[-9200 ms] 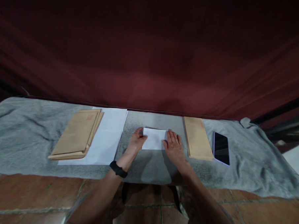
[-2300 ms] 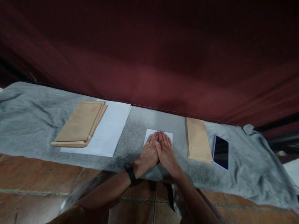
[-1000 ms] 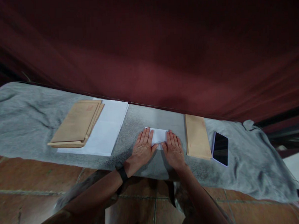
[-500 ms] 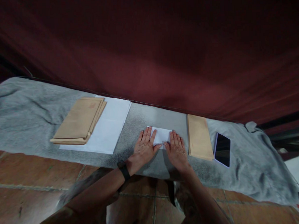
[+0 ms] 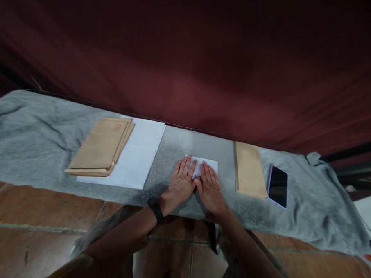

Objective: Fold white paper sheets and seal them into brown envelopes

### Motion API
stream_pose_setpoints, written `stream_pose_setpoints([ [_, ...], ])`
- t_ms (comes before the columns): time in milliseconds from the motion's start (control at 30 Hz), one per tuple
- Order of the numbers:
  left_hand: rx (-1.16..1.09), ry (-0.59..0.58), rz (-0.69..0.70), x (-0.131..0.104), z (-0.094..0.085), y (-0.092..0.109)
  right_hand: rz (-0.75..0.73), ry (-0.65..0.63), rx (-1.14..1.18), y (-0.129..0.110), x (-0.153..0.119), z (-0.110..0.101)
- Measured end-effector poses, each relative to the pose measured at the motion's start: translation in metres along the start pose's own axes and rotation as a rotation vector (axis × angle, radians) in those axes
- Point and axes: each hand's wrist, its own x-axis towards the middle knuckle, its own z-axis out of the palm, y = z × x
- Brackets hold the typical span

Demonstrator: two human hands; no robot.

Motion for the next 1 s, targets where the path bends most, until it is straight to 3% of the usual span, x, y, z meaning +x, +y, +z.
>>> stream_pose_setpoints([
  [767,0.071,0.076,-0.028,-0.001,-0.007,-0.005,0.081,0.101,-0.163,0.030,-0.012,0.000],
  [1000,0.125,0.051,0.255,0.002,-0.001,0.005,0.061,0.167,-0.193,0.030,-0.012,0.005],
])
